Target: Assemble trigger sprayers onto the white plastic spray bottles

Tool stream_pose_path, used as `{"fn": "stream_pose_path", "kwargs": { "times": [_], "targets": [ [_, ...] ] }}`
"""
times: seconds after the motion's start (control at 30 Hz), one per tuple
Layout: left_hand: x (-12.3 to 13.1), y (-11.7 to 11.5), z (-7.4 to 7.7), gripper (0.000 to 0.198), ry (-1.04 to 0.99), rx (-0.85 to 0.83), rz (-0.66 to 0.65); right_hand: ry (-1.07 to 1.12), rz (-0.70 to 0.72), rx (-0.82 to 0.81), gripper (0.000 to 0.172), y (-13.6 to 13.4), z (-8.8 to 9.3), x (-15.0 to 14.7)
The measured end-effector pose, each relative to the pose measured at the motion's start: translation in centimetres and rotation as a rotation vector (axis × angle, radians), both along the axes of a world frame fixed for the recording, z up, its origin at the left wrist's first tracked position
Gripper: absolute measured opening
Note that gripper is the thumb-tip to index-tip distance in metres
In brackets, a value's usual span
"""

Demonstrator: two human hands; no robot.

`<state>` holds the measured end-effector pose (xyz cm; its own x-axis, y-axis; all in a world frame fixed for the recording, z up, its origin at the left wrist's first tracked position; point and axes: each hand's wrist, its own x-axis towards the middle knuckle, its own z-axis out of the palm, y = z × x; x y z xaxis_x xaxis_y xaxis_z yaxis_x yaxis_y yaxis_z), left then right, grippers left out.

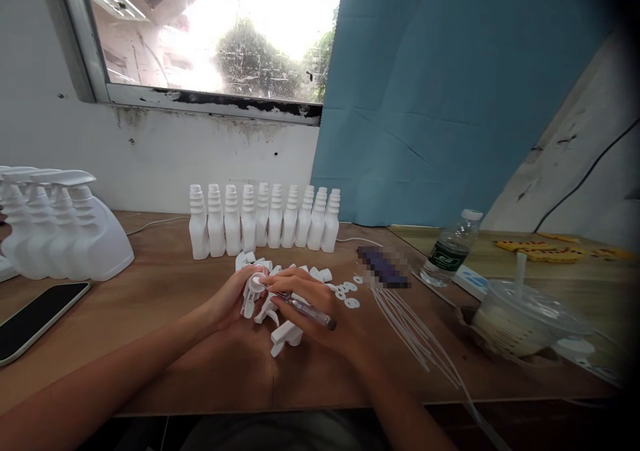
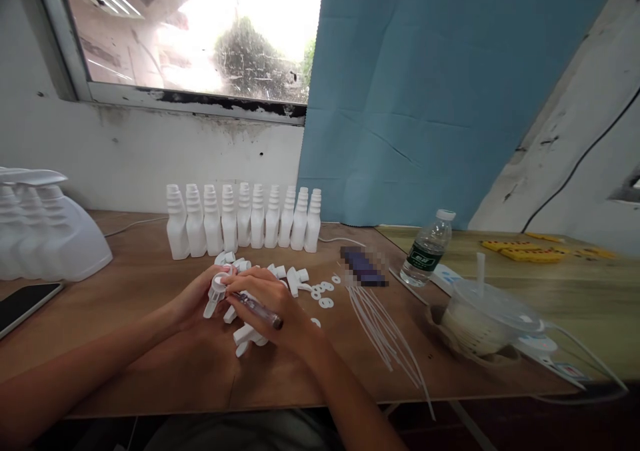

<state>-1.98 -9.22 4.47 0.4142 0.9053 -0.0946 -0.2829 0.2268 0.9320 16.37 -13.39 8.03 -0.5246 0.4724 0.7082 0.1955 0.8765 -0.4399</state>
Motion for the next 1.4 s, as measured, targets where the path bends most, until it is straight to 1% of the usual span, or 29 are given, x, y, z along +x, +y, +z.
{"fn": "stream_pose_path", "kwargs": {
  "times": [0.07,0.13,0.2,0.27,0.33,0.37,0.47,0.53,0.6,0.63,0.7,0.77,0.83,0.9,0.93,1.0,1.07,1.13,1.23,1.3,1.33,1.4],
  "targets": [
    [-0.7,0.8,0.3,0.034,0.276,0.194,0.139,0.043,-0.040,-0.091,0.014,-0.3,0.7,1.1],
    [-2.0,2.1,0.6,0.036,0.526,0.322,0.277,0.003,-0.157,-0.197,0.014,-0.6,1.9,2.7],
    [-3.8,3.9,0.9,0.033,0.681,0.353,0.376,-0.107,-0.321,-0.300,0.017,-0.7,3.1,4.8],
    [-5.6,5.8,0.9,0.032,0.818,0.368,0.470,-0.233,-0.515,-0.372,0.022,-0.4,3.8,6.9],
    [-7.2,7.5,0.5,0.030,0.970,0.370,0.548,-0.338,-0.669,-0.418,0.026,0.4,3.8,8.7],
    [-7.9,8.1,0.3,0.028,1.037,0.363,0.568,-0.379,-0.707,-0.442,0.027,0.9,3.6,9.4],
    [-9.3,9.3,-0.6,0.027,1.187,0.343,0.557,-0.453,-0.699,-0.517,0.029,2.5,2.4,10.8],
    [-9.9,9.6,-1.2,0.028,1.255,0.355,0.527,-0.478,-0.705,-0.528,0.032,3.3,1.8,11.1],
    [-10.3,9.8,-1.6,0.028,1.311,0.379,0.500,-0.503,-0.707,-0.532,0.039,3.6,1.6,11.1],
    [-10.4,9.8,-1.7,0.029,1.339,0.389,0.490,-0.514,-0.678,-0.553,0.043,3.6,1.6,11.1],
    [-10.6,9.9,-2.0,0.031,1.393,0.406,0.479,-0.528,-0.565,-0.648,0.047,3.5,1.7,10.9],
    [-10.7,9.9,-2.1,0.033,1.440,0.419,0.479,-0.521,-0.435,-0.774,0.044,3.3,1.7,10.8],
    [-10.7,9.9,-2.1,0.034,1.474,0.433,0.485,-0.502,-0.343,-0.865,0.041,3.4,1.5,10.8],
    [-10.5,9.7,-2.1,0.036,1.495,0.449,0.490,-0.499,-0.287,-0.903,0.039,3.6,1.1,10.9],
    [-10.3,9.7,-2.1,0.036,1.500,0.458,0.490,-0.502,-0.282,-0.900,0.039,3.8,0.9,10.9],
    [-10.0,9.6,-2.2,0.038,1.497,0.477,0.486,-0.512,-0.344,-0.843,0.037,4.0,0.7,11.1],
    [-9.6,9.6,-2.4,0.040,1.478,0.500,0.474,-0.506,-0.466,-0.753,0.037,4.2,0.7,11.1],
    [-9.3,9.8,-2.5,0.043,1.457,0.522,0.471,-0.485,-0.549,-0.692,0.038,4.2,0.9,11.2],
    [-9.3,9.9,-2.2,0.045,1.450,0.553,0.502,-0.447,-0.568,-0.662,0.037,4.1,1.1,11.1],
    [-9.8,9.7,-1.4,0.043,1.464,0.573,0.565,-0.438,-0.577,-0.636,0.038,4.0,1.2,11.0],
    [-10.2,9.5,-0.8,0.042,1.473,0.586,0.618,-0.435,-0.583,-0.627,0.037,4.0,1.3,11.0],
    [-11.3,9.0,0.8,0.038,1.487,0.628,0.765,-0.437,-0.598,-0.617,0.037,4.0,1.3,10.8]
  ]
}}
